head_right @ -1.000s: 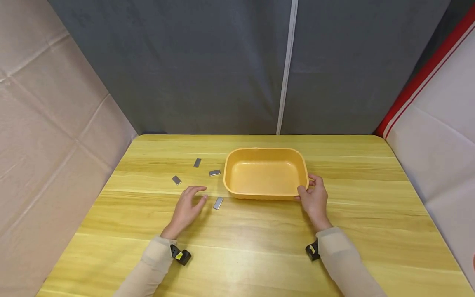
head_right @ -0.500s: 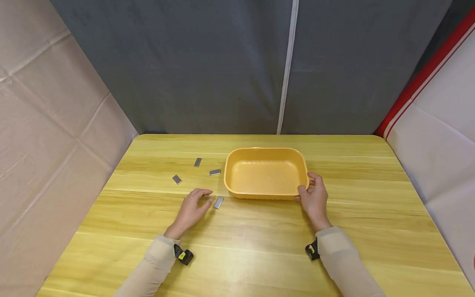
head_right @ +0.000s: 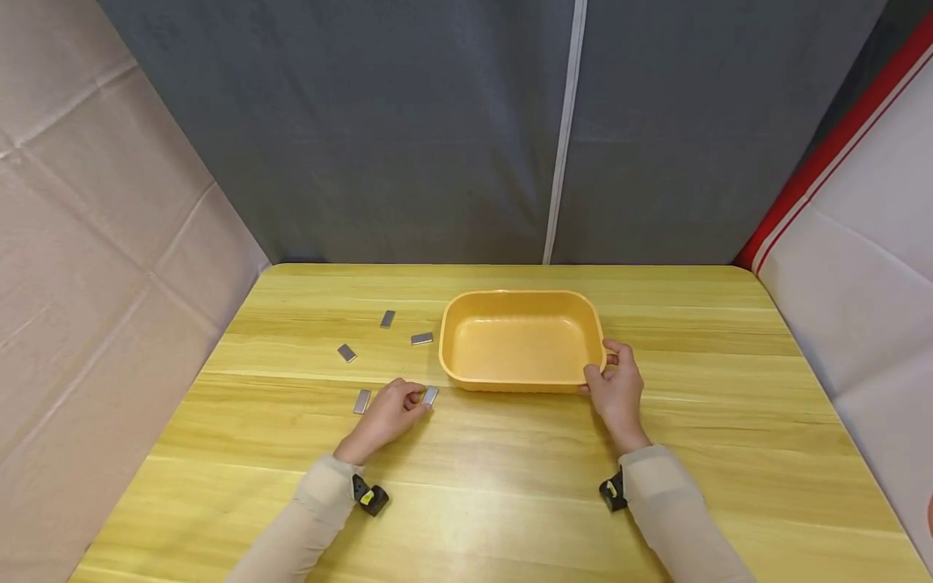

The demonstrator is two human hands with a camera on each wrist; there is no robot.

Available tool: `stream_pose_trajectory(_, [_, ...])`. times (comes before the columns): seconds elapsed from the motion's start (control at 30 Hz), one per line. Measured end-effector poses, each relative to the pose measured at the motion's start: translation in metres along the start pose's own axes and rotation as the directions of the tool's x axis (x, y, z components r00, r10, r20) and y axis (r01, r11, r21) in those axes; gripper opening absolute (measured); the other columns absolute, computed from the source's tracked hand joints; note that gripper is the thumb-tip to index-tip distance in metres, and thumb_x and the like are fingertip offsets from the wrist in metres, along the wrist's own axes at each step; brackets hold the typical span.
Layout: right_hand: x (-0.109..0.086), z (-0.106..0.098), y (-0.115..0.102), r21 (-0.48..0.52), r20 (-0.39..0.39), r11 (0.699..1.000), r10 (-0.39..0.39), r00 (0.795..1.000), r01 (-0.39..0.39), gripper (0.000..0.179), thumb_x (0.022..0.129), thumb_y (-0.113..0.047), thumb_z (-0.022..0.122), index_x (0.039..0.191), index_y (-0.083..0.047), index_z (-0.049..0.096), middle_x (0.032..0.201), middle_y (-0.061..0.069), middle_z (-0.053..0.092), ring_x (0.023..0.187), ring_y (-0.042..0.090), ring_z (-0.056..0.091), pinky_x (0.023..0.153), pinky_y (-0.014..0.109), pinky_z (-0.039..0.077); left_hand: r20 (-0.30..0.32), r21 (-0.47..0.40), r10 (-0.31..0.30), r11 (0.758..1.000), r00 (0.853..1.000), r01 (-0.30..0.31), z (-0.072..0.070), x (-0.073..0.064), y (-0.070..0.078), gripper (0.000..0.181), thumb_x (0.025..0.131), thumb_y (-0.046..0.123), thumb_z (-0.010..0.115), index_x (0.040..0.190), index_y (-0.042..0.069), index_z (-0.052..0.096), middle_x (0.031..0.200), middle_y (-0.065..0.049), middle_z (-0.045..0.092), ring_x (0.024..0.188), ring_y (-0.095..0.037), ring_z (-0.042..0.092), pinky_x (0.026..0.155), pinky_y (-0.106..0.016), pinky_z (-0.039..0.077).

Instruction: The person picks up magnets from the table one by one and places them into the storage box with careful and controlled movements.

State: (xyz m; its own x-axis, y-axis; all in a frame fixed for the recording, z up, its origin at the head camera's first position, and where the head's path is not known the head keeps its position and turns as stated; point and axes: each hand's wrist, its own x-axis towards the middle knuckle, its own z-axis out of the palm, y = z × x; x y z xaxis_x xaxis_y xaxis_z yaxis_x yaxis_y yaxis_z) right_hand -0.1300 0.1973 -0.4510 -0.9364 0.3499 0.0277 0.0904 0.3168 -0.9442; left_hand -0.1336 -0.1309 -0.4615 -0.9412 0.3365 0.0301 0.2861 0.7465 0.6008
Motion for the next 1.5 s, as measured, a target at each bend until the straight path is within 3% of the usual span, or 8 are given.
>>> stream_pose_trajectory(0.23, [-0.0003,-0.0005,-0.0002,-0.013,0.016,1.0,0.015,1.0,-0.014,0.044,0.081,0.004,0.046,0.125,0.002,0.037,0.107,0.022,0.041,0.053,0.0,0.051,0.05,0.028,0.051,0.022,-0.017,-0.054,0.998,0.998,0.054,0.0008,0.0018,0.0044,0.035,0.078,0.016,0.068,0.105,-0.004,0.059,0.08,-0.005,0.051,0.069,-0.012,0.047,0.061,-0.023,0.042])
stream_pose_trajectory(0.63, [0.0008,-0.0013,-0.0004,-0.043,-0.001,0.999,-0.009,1.0,0.009,0.042,0.081,0.003,0.048,0.123,0.001,0.041,0.103,0.019,0.046,0.057,0.001,0.05,0.049,0.025,0.051,0.012,-0.019,-0.063,0.998,0.998,0.064,0.0032,0.0031,0.0024,0.034,0.077,0.015,0.069,0.104,-0.003,0.059,0.079,-0.004,0.05,0.068,-0.012,0.048,0.06,-0.022,0.043])
stream_pose_trajectory(0.9, [0.0007,-0.0014,-0.0019,-0.136,-0.058,0.991,-0.022,0.998,0.014,0.041,0.078,0.002,0.052,0.119,0.0,0.047,0.099,0.018,0.051,0.068,0.001,0.043,0.053,0.007,0.037,-0.004,-0.016,-0.07,0.997,0.998,0.07,0.0044,0.0035,0.0021,0.031,0.078,0.015,0.068,0.103,-0.002,0.059,0.079,-0.004,0.05,0.067,-0.012,0.047,0.059,-0.022,0.042])
stream_pose_trajectory(1.5, [0.0012,-0.0012,-0.0019,-0.151,-0.054,0.988,-0.038,0.998,0.029,0.041,0.079,0.001,0.052,0.119,0.001,0.046,0.099,0.018,0.052,0.071,0.001,0.043,0.056,0.006,0.037,-0.033,0.023,-0.068,0.997,0.997,0.069,0.0078,0.0036,0.0072,0.027,0.081,0.013,0.064,0.101,-0.003,0.059,0.08,-0.007,0.051,0.069,-0.014,0.047,0.059,-0.023,0.041])
